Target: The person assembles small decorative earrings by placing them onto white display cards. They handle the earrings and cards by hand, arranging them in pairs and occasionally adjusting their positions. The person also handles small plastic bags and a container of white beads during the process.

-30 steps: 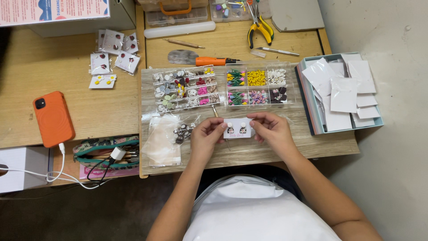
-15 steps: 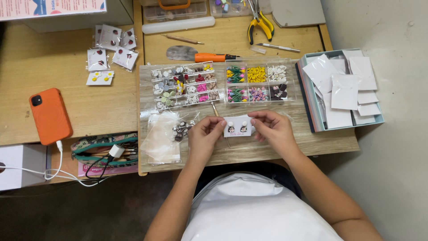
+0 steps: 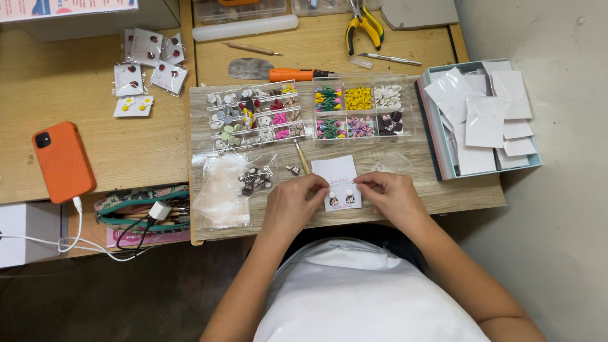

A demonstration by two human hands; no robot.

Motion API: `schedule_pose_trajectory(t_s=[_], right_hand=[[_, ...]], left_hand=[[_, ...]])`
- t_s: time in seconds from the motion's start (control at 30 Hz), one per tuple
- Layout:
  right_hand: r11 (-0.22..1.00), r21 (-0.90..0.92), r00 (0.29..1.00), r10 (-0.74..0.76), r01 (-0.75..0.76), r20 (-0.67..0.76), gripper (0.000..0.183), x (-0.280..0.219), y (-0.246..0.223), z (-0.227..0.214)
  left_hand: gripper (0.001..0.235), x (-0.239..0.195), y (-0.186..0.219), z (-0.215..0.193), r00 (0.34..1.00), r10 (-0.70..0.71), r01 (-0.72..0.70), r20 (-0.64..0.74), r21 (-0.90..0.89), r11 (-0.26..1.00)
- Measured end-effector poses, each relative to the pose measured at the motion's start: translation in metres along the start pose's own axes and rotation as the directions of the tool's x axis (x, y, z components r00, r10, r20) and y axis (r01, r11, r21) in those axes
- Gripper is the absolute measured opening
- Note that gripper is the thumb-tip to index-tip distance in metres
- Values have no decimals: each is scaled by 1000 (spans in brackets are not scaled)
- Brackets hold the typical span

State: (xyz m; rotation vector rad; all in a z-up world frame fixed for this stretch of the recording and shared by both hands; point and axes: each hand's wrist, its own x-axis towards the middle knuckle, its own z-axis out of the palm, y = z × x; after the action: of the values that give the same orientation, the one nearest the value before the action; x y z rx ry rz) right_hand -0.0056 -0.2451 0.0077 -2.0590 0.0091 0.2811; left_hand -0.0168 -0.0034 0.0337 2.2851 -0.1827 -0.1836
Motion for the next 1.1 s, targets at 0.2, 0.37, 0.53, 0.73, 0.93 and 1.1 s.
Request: schedule_pose_trajectory(t_s=[0.2,0.37,0.53,0.73,0.93,1.1], right_hand=[[989,143,998,37,-43,45,18,5,-18,7],[986,161,997,-54,43,63,16,25,-26,23],[976,166,983,-159,142,96,14,41,-43,41],[958,173,949,-259,228,182,13,56,-54,71],[961,98,945,-274,260,177,11,66,-65,86],[964,162,954,-240,212,181,11,72,-66,98]], left_hand=[[12,-9,0,-26,999,20,-21,-37,-13,1000],[12,-9,-14,-44,992,37,-36,-117,12,999],[11,-15,-40,-70,928,78,-32,-363,132,991],[23,-25,-67,-86,908,171,-57,-382,292,955],[26,-30,-81,-81,948,70,24,-312,288,957],[25,-29,-90,-81,941,41,52,-337,262,964]])
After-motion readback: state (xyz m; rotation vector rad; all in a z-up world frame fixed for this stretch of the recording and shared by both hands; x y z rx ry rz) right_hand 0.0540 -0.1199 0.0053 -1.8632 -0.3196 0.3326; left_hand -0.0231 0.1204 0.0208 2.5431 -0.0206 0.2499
